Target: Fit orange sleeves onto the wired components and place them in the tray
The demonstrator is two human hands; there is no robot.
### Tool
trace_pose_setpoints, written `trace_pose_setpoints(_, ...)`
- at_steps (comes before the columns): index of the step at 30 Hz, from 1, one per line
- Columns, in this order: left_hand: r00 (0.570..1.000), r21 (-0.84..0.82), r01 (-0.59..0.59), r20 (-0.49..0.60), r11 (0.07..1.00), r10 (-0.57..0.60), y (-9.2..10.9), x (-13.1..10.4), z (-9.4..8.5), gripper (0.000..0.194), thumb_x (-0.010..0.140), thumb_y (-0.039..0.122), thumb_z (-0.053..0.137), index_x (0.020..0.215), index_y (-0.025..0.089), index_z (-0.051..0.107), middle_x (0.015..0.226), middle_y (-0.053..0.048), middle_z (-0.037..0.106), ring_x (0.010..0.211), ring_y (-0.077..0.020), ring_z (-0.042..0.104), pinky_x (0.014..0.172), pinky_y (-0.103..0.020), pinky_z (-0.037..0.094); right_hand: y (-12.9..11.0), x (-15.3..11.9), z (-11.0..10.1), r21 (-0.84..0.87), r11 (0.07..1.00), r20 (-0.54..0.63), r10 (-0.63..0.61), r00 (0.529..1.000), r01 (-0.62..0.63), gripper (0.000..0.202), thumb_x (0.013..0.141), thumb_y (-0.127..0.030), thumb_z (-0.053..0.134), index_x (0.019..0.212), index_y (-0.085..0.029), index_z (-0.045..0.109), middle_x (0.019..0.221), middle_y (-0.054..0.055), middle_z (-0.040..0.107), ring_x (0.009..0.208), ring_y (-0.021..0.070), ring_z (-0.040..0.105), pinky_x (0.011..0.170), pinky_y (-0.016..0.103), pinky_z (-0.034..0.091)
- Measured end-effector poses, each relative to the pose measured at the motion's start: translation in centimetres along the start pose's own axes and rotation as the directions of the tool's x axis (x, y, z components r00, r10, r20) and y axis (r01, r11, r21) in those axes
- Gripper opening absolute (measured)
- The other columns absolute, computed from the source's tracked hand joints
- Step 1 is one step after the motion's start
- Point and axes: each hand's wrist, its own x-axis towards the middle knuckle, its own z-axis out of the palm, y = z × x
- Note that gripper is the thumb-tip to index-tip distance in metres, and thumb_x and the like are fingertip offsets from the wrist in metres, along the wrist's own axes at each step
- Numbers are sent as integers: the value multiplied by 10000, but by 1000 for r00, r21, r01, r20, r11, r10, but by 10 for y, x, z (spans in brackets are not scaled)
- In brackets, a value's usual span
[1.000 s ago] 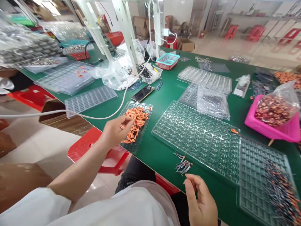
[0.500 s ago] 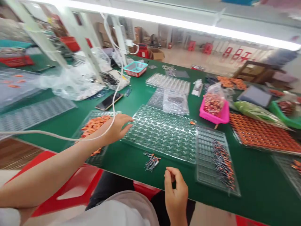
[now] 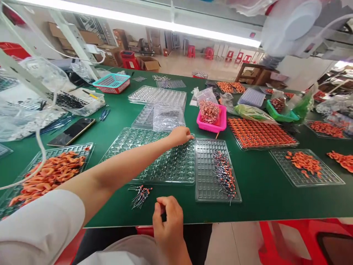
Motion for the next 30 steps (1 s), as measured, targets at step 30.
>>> trace_pose_setpoints(30,958,-855,236,127,461,-256,-69,-323,-16,315,944,415,514,1109,170,623,852,-29,634,774,-156,612,752,-307,526,-16,21,-10,-128,986,313,140,939,-105,148,947,-218,522,995,-222,661,911,34,647,786,151,613,704,282,507)
